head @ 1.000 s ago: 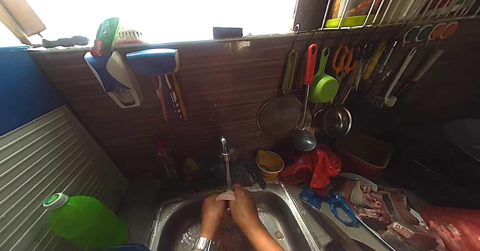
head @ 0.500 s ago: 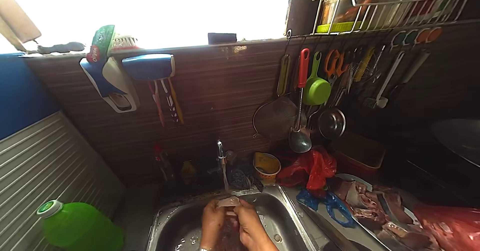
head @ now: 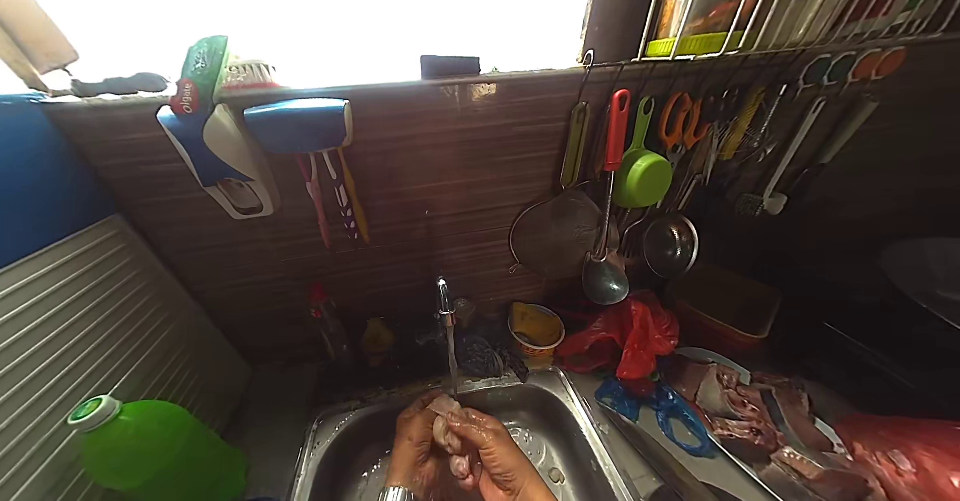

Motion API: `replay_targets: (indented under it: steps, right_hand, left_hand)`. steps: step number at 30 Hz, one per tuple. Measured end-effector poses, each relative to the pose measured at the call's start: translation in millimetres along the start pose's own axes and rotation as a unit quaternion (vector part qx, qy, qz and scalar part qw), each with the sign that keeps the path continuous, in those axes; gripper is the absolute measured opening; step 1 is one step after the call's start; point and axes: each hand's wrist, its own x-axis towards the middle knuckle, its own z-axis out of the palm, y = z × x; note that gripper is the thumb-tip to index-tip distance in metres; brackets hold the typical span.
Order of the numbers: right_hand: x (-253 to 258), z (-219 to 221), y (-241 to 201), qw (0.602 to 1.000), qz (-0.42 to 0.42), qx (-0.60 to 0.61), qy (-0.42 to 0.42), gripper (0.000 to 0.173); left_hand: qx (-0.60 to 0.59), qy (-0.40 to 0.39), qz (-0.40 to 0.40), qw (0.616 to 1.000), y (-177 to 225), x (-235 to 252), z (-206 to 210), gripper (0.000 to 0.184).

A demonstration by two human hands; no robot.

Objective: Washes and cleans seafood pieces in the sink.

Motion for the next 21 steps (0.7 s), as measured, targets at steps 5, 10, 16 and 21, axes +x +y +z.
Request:
replay_targets:
  steps: [5,10,16,21]
  right_hand:
    - [5.6,-1.6,-1.8,0.994,0.039,-0.08,0.071,0.038]
    - [3.1,0.2,-12.2,0.983,0.078,-0.165,-0.009,0.034]
    - [6.2,6.8,-21.6,0.945,0.119,-0.273,-0.135,0.018]
    - [6.7,0.3,-23.4,0.967,0.031,-0.253,-0.014,0.04]
  left_hand:
    - [0.041,-0.055,-0.018,0.997,-3.6,-0.5,-7.9,0.007]
    - [0.247,-0.098,0.025,0.964,6.6,11.0,-20.8,0.035]
    - [0.214,-0.108,-0.044,0.97,11.9,5.7,-19.5,0.014]
    - [0.045,-0.028,0.053,0.997,6.3,5.8,-3.7,0.032]
